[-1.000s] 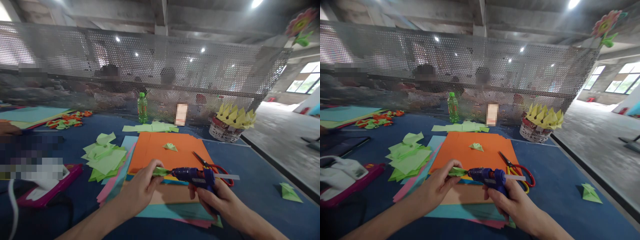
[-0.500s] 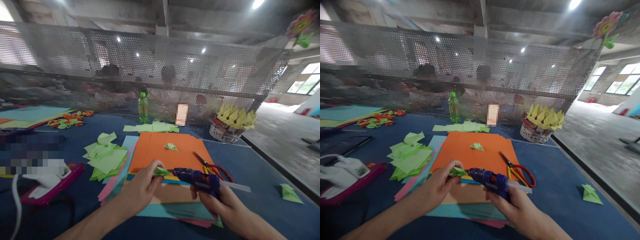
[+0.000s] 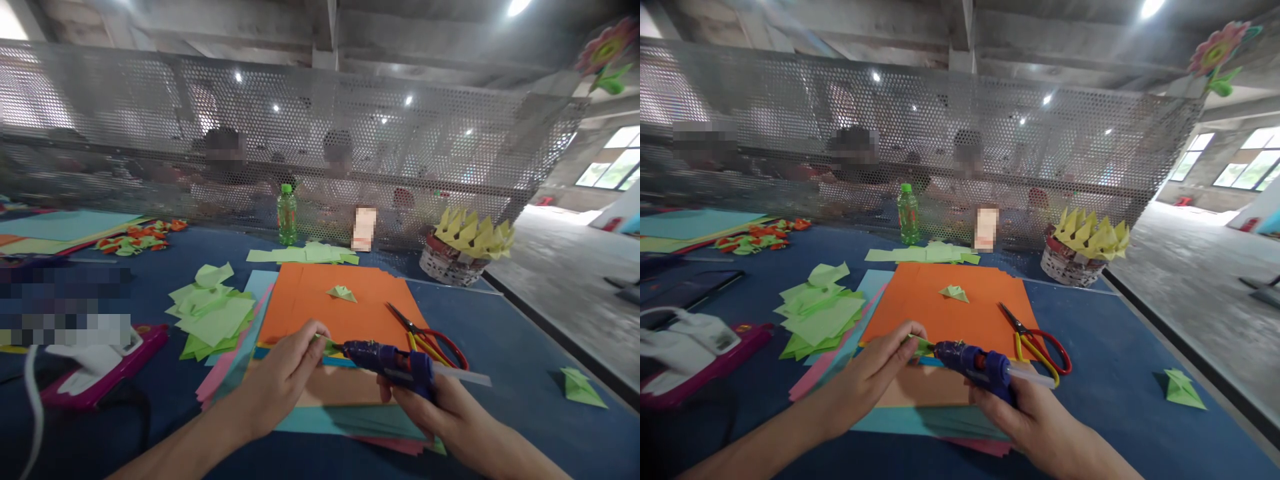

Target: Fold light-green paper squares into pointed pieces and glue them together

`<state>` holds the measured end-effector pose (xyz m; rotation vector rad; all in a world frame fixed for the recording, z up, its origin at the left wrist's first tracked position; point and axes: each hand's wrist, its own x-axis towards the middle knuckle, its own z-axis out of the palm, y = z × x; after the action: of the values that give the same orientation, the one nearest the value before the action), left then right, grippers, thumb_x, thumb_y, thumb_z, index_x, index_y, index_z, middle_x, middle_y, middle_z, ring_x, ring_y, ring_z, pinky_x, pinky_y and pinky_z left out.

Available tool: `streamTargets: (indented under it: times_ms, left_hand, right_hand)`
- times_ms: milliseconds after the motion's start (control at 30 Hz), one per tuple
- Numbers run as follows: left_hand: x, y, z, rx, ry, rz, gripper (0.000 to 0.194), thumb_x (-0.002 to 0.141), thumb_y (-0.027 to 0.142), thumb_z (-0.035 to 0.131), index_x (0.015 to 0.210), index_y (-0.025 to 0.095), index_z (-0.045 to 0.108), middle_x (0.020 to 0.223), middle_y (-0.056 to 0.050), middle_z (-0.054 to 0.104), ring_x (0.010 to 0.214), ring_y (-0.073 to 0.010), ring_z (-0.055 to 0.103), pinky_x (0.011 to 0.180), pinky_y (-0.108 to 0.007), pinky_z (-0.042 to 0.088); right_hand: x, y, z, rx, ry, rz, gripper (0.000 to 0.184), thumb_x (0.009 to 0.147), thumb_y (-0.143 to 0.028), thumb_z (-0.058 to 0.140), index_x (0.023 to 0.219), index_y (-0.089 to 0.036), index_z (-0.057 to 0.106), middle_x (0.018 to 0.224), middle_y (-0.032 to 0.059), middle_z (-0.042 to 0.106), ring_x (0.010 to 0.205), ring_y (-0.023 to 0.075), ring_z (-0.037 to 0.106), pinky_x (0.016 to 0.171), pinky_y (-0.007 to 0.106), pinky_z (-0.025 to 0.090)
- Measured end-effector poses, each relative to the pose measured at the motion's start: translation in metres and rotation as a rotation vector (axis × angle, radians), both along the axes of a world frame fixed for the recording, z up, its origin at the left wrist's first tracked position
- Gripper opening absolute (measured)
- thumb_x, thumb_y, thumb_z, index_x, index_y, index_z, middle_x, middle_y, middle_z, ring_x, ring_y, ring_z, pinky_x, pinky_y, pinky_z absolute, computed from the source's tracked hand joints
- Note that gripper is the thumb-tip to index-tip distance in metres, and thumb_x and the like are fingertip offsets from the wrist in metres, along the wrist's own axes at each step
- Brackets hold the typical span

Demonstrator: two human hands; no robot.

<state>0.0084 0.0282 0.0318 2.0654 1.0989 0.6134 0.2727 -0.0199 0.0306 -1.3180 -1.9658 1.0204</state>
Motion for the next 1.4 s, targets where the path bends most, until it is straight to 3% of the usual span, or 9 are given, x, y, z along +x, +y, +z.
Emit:
streamTargets:
  times_ms: [100, 300, 600, 933, 1133, 1300, 1400]
  left_hand:
    - [0.0010, 0.0024, -0.0042, 0.004, -0.034, -0.019, 0.035, 0.107, 0.049, 0.023, 0.096, 0.025, 0.045, 0.073, 0.003, 0.038, 0.063, -0.0158, 0.041, 0.061, -0.030, 0.032]
    - [0.0020, 0.0027, -0.0052, 0.004, -0.065, -0.014, 0.031, 0.107, 0.047, 0.026, 0.097, 0.024, 0.043, 0.072, 0.005, 0.041, 0.062, -0.0145, 0.041, 0.061, -0.030, 0.031]
    - [0.0021, 0.0028, -0.0033, 0.006, -0.062, -0.006, 0.030, 0.107, 0.047, 0.027, 0.095, 0.024, 0.041, 0.067, 0.006, 0.034, 0.056, -0.0137, 0.037, 0.056, -0.029, 0.026]
    - [-0.0005, 0.0018, -0.0075, 0.005, -0.042, -0.017, 0.030, 0.107, 0.048, 0.026, 0.098, 0.024, 0.042, 0.070, 0.005, 0.037, 0.058, -0.0139, 0.037, 0.057, -0.029, 0.028]
    - [0.0008, 0.0007, -0.0053, -0.014, -0.020, -0.023, 0.033, 0.107, 0.051, 0.025, 0.099, 0.024, 0.042, 0.073, 0.004, 0.040, 0.061, -0.0151, 0.042, 0.059, -0.029, 0.031]
    - [-0.0001, 0.0035, -0.0038, 0.013, -0.026, 0.017, 0.032, 0.106, 0.051, 0.024, 0.099, 0.024, 0.041, 0.067, 0.006, 0.038, 0.058, -0.0154, 0.041, 0.057, -0.029, 0.029]
    - [-0.0010, 0.0048, -0.0035, 0.030, -0.040, 0.029, 0.031, 0.106, 0.050, 0.025, 0.099, 0.024, 0.041, 0.065, 0.006, 0.038, 0.056, -0.0150, 0.041, 0.056, -0.029, 0.028]
  right_hand:
    - [-0.0006, -0.0004, 0.0008, 0.039, 0.005, 0.002, 0.046, 0.097, -0.057, 0.047, 0.088, -0.016, 0.066, 0.068, 0.0012, 0.050, 0.057, 0.0108, 0.040, 0.043, 0.019, 0.034]
    - [0.0000, -0.0021, 0.0022, 0.096, -0.045, 0.000, 0.043, 0.098, -0.052, 0.048, 0.089, -0.016, 0.069, 0.077, 0.0053, 0.060, 0.069, 0.0150, 0.051, 0.052, 0.020, 0.043]
    - [0.0032, -0.0009, -0.0018, 0.083, -0.083, 0.019, 0.041, 0.099, -0.051, 0.046, 0.095, -0.016, 0.068, 0.090, 0.0098, 0.071, 0.083, 0.0218, 0.063, 0.078, 0.031, 0.055]
    - [0.0007, -0.0033, 0.0015, 0.073, -0.096, 0.024, 0.038, 0.098, -0.049, 0.049, 0.096, -0.016, 0.068, 0.091, 0.0103, 0.073, 0.084, 0.0227, 0.067, 0.076, 0.030, 0.056]
    - [0.0015, -0.0045, -0.0011, 0.087, -0.138, -0.078, 0.043, 0.097, -0.052, 0.048, 0.091, -0.014, 0.069, 0.084, 0.0095, 0.070, 0.077, 0.0204, 0.064, 0.066, 0.026, 0.054]
    - [0.0010, -0.0028, 0.0022, 0.145, -0.131, 0.008, 0.044, 0.098, -0.051, 0.046, 0.089, -0.015, 0.069, 0.077, 0.0060, 0.066, 0.070, 0.0166, 0.058, 0.064, 0.024, 0.052]
    - [0.0013, -0.0010, 0.0008, 0.173, -0.129, -0.022, 0.045, 0.098, -0.052, 0.046, 0.084, -0.016, 0.069, 0.073, 0.0049, 0.063, 0.069, 0.0160, 0.057, 0.062, 0.023, 0.052]
